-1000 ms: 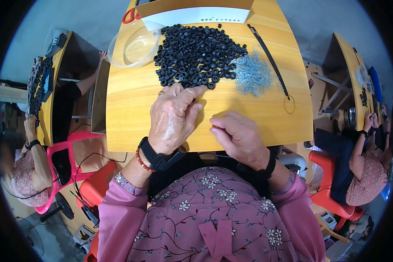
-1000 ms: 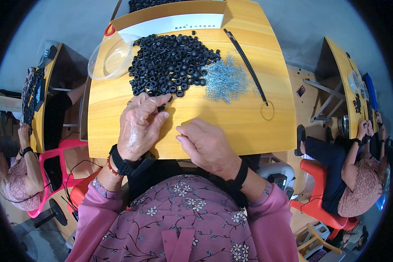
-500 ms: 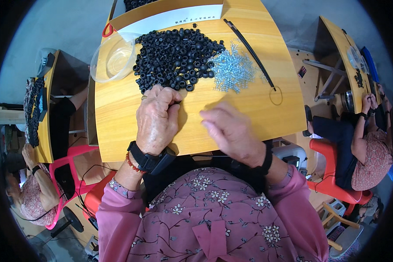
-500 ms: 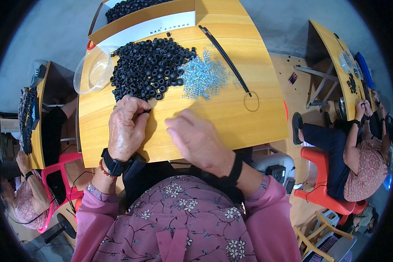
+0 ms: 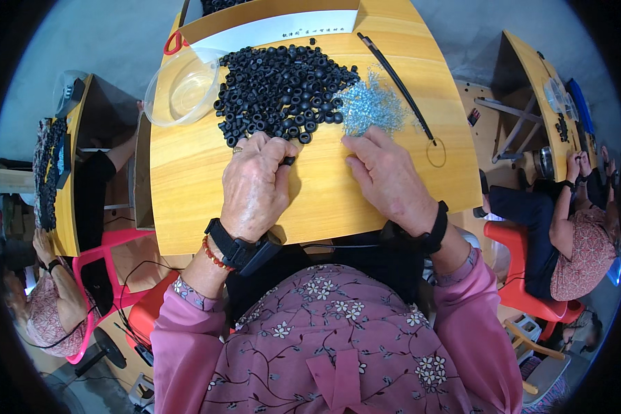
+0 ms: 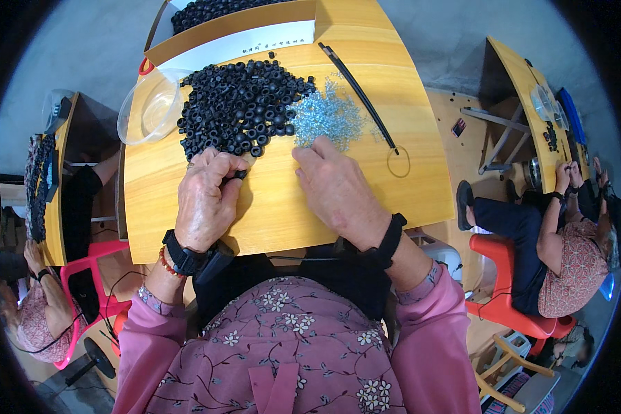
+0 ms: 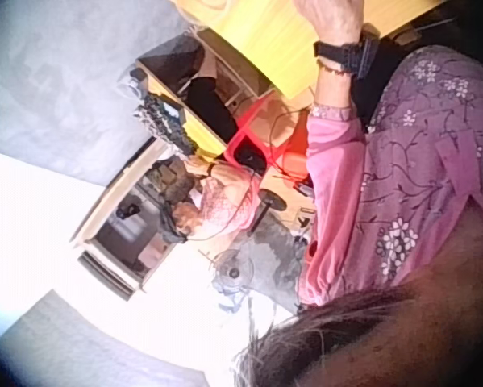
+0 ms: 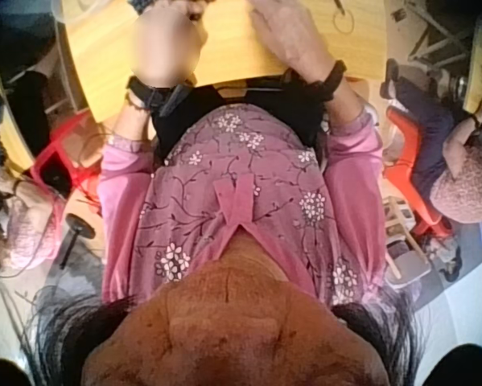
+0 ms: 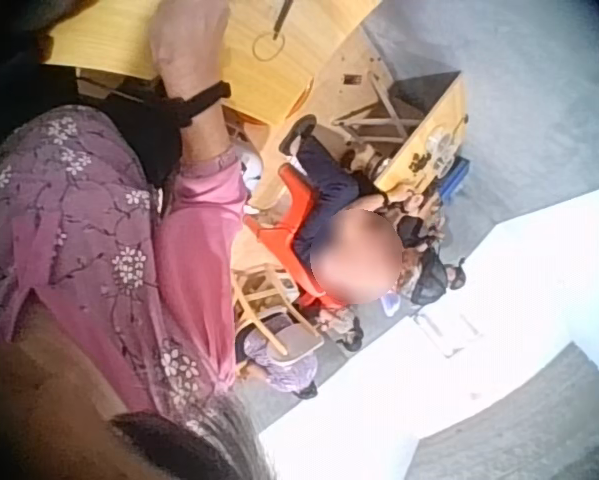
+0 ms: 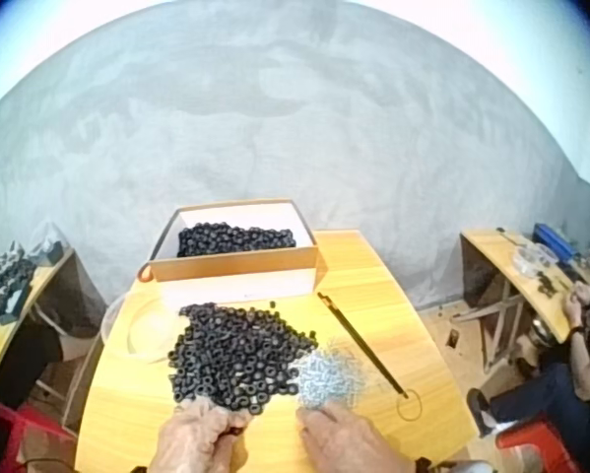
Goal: Assembling small black plastic parts with tiny silver pins on a wooden table.
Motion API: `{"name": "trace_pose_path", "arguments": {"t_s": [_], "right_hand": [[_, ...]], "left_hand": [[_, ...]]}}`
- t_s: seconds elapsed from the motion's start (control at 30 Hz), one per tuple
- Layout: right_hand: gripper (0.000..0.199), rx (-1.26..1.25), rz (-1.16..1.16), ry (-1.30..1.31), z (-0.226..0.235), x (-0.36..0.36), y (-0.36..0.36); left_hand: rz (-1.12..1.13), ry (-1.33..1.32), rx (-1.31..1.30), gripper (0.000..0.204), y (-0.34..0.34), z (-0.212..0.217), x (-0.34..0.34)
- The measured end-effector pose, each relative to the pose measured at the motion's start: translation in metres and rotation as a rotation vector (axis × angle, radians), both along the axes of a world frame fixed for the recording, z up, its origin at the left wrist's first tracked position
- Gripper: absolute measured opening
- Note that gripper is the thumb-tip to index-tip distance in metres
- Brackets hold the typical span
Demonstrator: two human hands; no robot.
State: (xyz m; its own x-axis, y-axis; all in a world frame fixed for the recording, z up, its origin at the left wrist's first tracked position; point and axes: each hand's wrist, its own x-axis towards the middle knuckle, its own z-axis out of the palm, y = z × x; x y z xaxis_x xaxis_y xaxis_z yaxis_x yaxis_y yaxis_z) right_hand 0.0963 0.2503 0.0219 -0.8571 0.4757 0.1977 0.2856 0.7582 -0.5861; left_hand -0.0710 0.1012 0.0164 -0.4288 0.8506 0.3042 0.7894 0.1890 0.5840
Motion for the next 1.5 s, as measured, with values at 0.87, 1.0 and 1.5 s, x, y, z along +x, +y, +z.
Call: {"name": "trace_pose_path", "arguments": {"t_s": [0.87, 1.0, 1.5], "right_hand": [[0.005, 0.075, 0.134, -0.080, 0.000, -0.004, -0.013], [0.005, 0.025, 0.117, 0.002, -0.002, -0.005, -0.014], [0.012, -0.405, 0.221, 0.361, 0.029, -0.029, -0.047]], "left_hand": [[0.008, -1.014, 0.491, 0.016, -0.038, 0.001, 0.002], [-0.059, -1.364, 0.625, 0.016, -0.040, 0.001, 0.011], [-0.167, -1.748, 0.637, 0.024, -0.047, -0.021, 0.023]]}}
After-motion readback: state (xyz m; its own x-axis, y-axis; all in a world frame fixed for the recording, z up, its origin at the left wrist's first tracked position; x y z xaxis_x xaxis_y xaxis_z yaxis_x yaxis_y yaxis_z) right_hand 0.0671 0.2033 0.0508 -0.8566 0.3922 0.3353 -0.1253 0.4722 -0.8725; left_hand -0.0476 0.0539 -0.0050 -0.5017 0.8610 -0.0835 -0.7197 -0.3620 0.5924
